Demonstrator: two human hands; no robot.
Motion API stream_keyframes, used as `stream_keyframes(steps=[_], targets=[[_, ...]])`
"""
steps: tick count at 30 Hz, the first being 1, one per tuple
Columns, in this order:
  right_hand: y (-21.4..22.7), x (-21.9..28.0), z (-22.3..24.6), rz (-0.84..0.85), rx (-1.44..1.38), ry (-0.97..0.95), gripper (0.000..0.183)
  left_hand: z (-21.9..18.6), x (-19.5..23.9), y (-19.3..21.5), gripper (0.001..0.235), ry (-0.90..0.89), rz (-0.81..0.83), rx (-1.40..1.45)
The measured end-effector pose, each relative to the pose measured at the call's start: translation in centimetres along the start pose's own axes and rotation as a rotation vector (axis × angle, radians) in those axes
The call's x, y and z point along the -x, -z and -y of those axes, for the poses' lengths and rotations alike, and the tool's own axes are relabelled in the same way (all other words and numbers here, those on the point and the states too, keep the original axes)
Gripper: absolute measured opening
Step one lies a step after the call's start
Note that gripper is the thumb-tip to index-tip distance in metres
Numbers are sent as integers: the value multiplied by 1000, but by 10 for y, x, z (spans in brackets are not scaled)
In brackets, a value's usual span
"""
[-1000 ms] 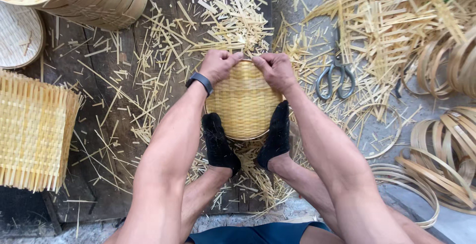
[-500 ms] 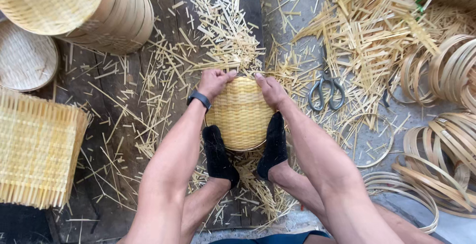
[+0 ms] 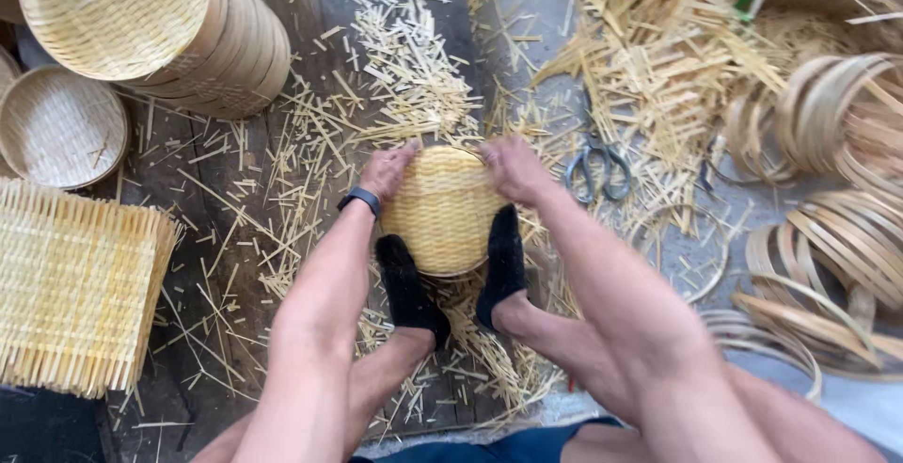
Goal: The person sits on the floor and repeatedly trims the excess woven bamboo strips from the edges of a round basket using shears. The person holds the basket steady with one hand while cutting the protruding strips flush with the rim, then stacks the finished basket with others.
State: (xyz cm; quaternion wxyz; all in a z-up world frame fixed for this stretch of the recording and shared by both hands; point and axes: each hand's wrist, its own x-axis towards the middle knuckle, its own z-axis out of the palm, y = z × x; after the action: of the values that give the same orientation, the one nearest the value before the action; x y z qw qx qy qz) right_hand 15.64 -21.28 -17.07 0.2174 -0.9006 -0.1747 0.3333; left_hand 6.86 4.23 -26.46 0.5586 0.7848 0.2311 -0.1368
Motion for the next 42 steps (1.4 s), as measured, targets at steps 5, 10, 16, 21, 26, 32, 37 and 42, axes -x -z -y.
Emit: stream_keyframes(steps=[5, 10, 16, 21, 26, 32, 37, 42], targets=[[148, 107, -36, 83, 368, -315, 57, -72, 60, 8, 51, -230, -28, -323], [139, 143, -142, 82, 410, -223, 45, -97, 143, -18, 34, -964, -206, -538], [-16, 60, -253, -279, 132, -191, 62, -12, 191, -31, 41, -740, 41, -1033], [-70, 27, -295, -514, 144, -191, 75, -7, 180, -25, 68, -233, -329, -805], [-68, 11, -278, -180, -99, -498, 52, -53, 139, -107, 120, 240, -607, -502], [-57, 98, -247, 113, -610, -549, 46, -60, 134, -72, 62, -309, -329, -716], [-70, 154, -202, -119, -364, -430, 51, -55, 138, -70, 53, -608, -482, -600], [-40, 141, -152, -29, -192, -347, 60, -37, 115, -75, 56, -578, -354, -648]])
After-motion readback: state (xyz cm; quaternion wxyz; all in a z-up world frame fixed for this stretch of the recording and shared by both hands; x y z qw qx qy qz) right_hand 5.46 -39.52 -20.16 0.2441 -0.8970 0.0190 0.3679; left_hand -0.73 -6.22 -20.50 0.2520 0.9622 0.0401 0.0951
